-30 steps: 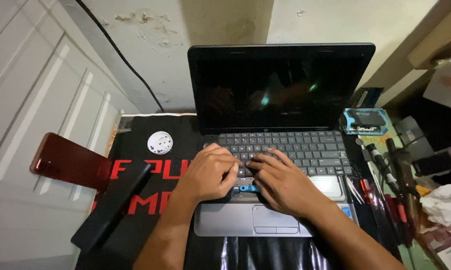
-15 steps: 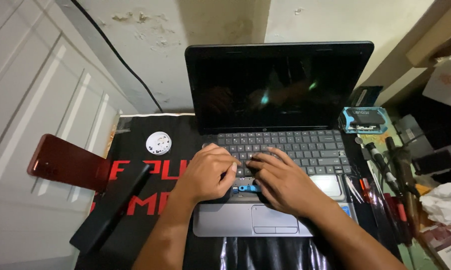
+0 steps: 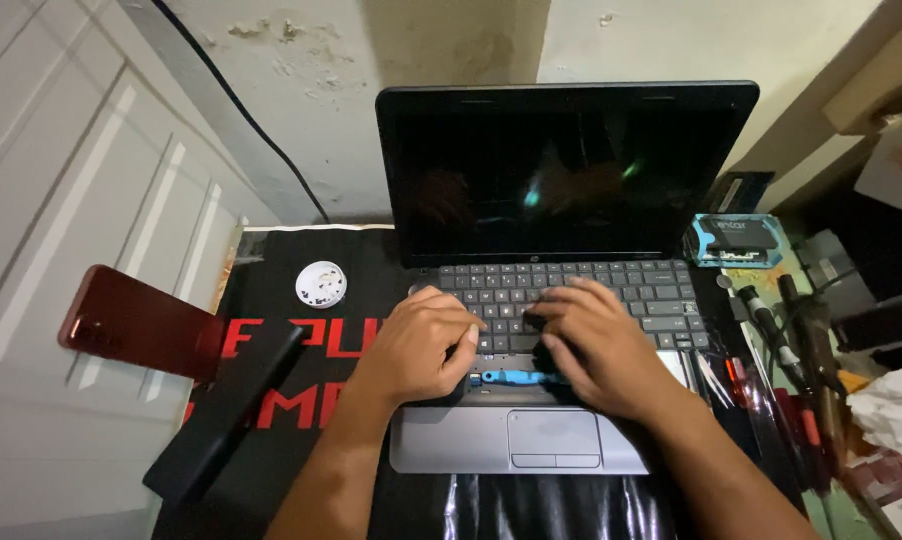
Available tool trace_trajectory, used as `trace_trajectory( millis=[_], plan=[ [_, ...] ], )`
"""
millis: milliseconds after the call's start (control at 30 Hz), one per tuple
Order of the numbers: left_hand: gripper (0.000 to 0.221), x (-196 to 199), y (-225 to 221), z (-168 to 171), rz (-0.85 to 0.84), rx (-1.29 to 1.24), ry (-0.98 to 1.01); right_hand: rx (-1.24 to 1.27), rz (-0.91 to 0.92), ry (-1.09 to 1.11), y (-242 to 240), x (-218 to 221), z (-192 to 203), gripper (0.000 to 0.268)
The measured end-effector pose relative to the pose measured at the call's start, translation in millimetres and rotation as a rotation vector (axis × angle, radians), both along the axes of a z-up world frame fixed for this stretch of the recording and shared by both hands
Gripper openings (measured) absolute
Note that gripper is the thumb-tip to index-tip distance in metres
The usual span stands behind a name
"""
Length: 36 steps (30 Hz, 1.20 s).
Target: Removing individual keycaps from a laptop keyboard using fingers to pry them off.
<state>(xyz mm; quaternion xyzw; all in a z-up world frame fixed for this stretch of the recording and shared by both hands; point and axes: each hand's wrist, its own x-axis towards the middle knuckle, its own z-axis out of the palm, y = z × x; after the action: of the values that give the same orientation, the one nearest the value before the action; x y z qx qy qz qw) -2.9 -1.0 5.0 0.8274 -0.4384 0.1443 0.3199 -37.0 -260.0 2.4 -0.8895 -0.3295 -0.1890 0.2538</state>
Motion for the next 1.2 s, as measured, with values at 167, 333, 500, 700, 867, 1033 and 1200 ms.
trace_trajectory(
  millis=[167,333,500,700,867,1033,1200],
  plan=[
    [0.037,-1.1,-1.3,3.8,0.004,-0.004,0.04,-0.032,0.098,0.003,11.7,-5.1,1.5,0.013],
    [0.036,-1.9,-0.3,5.7,-0.003,-0.005,0.059,-0.052,0.105,-0.017,11.5,-5.8,2.1,0.014],
    [0.037,-4.0,-3.2,9.6,0.009,-0.023,0.047,-0.034,0.126,0.003,12.9,-7.9,5.6,0.013],
    [0.037,4.9,1.4,-7.6,0.089,-0.088,-0.108,-0.016,0.081,-0.034,13.4,-6.4,8.9,0.01],
    [0.03,-16.4,2.3,24.2,0.029,-0.31,0.019,0.06,-0.008,-0.101,-0.3,1.0,-4.9,0.013],
    [0.023,-79.4,-8.5,108.7,-0.128,-0.287,0.081,0.136,-0.034,-0.14,-13.2,5.3,-1.7,0.016],
    [0.021,-116.8,-25.0,133.3,-0.023,-0.27,0.215,0.195,-0.114,-0.163,-22.7,17.6,-29.1,0.018]
  ],
)
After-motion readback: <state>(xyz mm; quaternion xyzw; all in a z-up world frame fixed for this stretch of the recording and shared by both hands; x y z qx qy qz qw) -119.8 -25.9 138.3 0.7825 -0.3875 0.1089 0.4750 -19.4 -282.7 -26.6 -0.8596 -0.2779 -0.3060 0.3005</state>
